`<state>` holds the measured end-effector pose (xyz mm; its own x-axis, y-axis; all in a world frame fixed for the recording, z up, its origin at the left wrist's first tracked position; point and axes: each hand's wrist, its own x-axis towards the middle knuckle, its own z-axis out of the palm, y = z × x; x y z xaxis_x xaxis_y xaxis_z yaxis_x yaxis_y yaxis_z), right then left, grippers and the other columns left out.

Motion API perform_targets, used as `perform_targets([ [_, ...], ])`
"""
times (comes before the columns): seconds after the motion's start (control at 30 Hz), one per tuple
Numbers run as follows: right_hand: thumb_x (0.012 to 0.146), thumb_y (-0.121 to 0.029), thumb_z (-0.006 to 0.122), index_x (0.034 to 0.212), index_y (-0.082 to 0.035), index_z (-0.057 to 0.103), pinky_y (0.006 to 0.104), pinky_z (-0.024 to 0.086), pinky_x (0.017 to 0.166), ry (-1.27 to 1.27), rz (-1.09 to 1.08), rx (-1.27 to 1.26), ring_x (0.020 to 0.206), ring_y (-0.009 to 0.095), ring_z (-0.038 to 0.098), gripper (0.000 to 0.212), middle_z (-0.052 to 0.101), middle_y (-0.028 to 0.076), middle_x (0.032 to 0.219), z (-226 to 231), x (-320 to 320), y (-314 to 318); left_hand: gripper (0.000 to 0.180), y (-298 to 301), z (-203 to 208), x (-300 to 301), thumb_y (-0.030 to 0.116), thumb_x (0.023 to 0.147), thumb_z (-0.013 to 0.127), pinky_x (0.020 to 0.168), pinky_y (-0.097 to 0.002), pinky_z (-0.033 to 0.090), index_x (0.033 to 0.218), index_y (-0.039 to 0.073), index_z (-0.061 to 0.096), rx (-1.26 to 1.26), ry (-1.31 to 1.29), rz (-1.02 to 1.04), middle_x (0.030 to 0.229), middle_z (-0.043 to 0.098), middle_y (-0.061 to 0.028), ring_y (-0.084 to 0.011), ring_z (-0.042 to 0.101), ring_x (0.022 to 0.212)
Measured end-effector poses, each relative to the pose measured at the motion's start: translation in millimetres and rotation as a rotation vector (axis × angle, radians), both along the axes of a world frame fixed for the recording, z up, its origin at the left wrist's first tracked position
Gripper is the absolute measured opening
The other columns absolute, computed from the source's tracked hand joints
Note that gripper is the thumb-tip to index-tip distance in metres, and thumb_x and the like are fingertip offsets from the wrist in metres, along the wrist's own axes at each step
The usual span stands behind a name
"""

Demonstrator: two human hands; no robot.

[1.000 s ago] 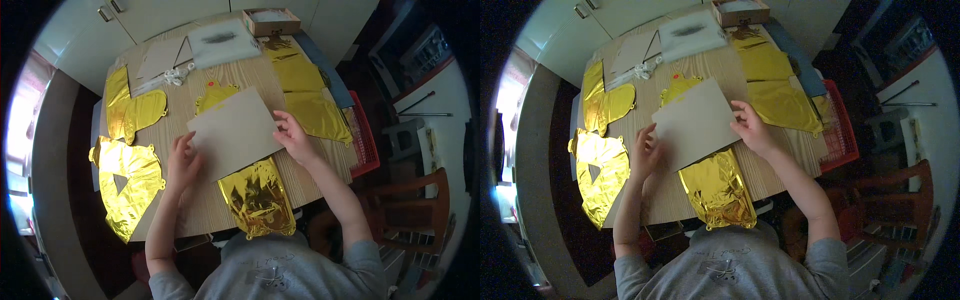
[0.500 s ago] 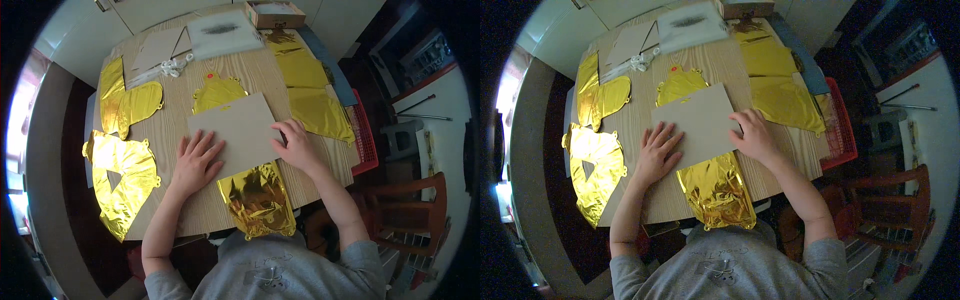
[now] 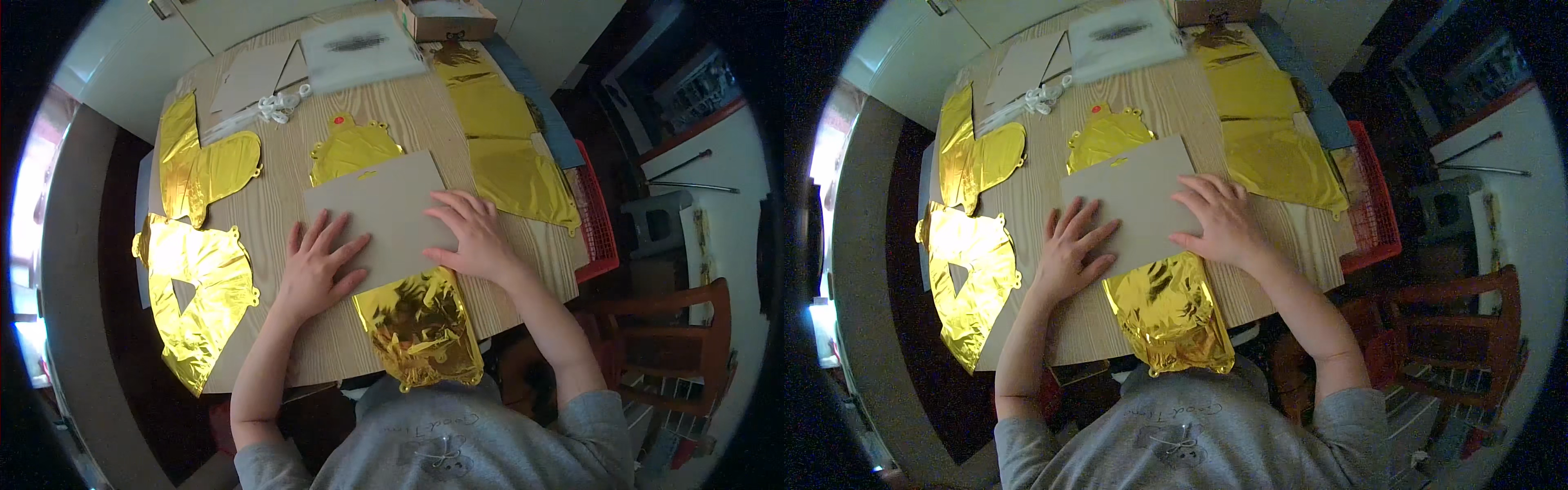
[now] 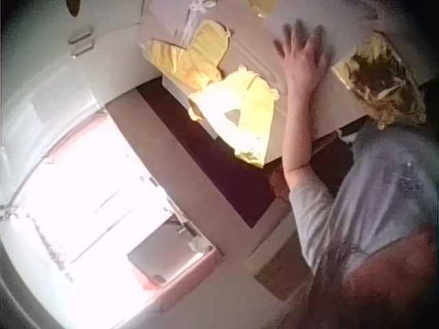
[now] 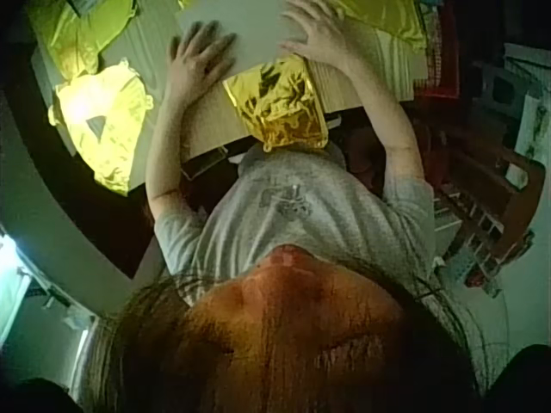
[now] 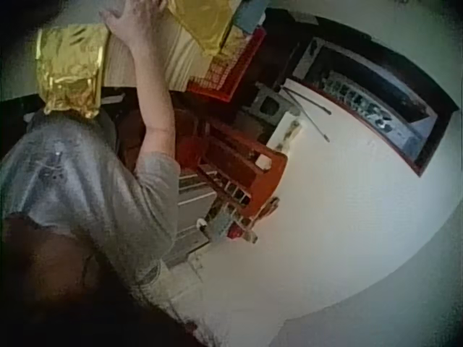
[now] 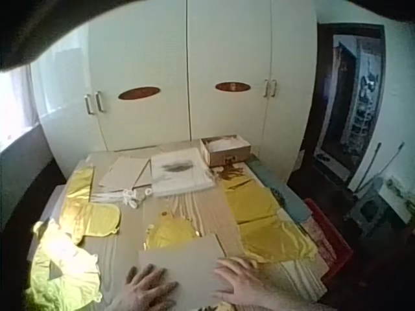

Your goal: Folding gold-colored foil balloons and placing them into plastic packaging sleeves with cardboard backing sheets.

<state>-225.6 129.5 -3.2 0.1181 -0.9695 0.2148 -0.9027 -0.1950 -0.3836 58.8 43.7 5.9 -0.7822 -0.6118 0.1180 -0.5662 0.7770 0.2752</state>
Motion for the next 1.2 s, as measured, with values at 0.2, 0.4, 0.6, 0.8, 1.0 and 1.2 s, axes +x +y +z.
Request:
perform_targets([
  [0.2,0.076,-0.043,0.074,0.123,-0.013,0.057,0.0465,0.029,0.102,0.025,0.016,-0.015,0.131,0.024,0.039,0.059,0.048,0.005,0.138,-3.0,0.2,-0.6,0.052,-1.0,0.8,0.4,0.043,0.086,0.064,0.113,-0.0594,0.016,0.135,0.027,0.056,0.009,-0.024,-0.023,0.148,0.044,-0.0038,-0.0334,0.031,0.141],
  [0.4,0.076,-0.044,0.073,0.124,-0.013,0.056,0.0462,0.030,0.101,0.042,0.023,-0.009,0.131,0.025,0.039,0.059,0.048,0.005,0.138,1.7,0.5,0.0,0.054,-0.2,2.7,0.4,0.042,0.086,0.063,0.113,-0.0594,0.015,0.136,0.026,0.053,0.005,-0.028,-0.034,0.148,0.044,-0.0018,-0.0322,0.031,0.142],
  [0.6,0.077,-0.043,0.072,0.124,-0.013,0.056,0.0461,0.030,0.100,0.063,0.018,-0.003,0.130,0.025,0.040,0.058,0.048,0.005,0.138,-0.2,1.5,-0.8,0.053,-2.2,2.2,-0.3,0.042,0.087,0.062,0.114,-0.0596,0.015,0.136,0.023,0.053,0.014,-0.026,-0.052,0.147,0.045,-0.0010,-0.0307,0.033,0.141],
  [0.8,0.078,-0.042,0.071,0.125,-0.013,0.056,0.0459,0.030,0.100,0.063,0.019,-0.008,0.131,0.024,0.039,0.057,0.048,0.005,0.138,-1.1,1.2,-0.3,0.053,-1.6,0.5,-0.6,0.042,0.087,0.062,0.114,-0.0596,0.014,0.136,0.023,0.053,0.006,-0.023,-0.048,0.147,0.045,-0.0009,-0.0304,0.033,0.141],
  [1.0,0.078,-0.042,0.071,0.125,-0.013,0.056,0.0461,0.030,0.101,0.061,0.017,-0.010,0.131,0.024,0.039,0.057,0.048,0.005,0.138,0.1,1.6,-0.4,0.053,-1.7,1.4,-0.7,0.040,0.087,0.063,0.115,-0.0583,0.012,0.136,0.023,0.054,0.034,-0.033,-0.049,0.149,0.043,-0.0022,-0.0322,0.028,0.143],
  [1.2,0.077,-0.042,0.071,0.125,-0.014,0.056,0.0466,0.030,0.101,0.060,0.016,-0.005,0.130,0.024,0.039,0.057,0.048,0.005,0.138,-0.7,2.2,-0.7,0.042,3.7,6.9,-3.2,0.037,0.087,0.062,0.110,-0.0681,0.014,0.129,0.037,0.060,-0.017,-0.086,-0.086,0.149,0.041,-0.0045,-0.0402,0.027,0.142],
])
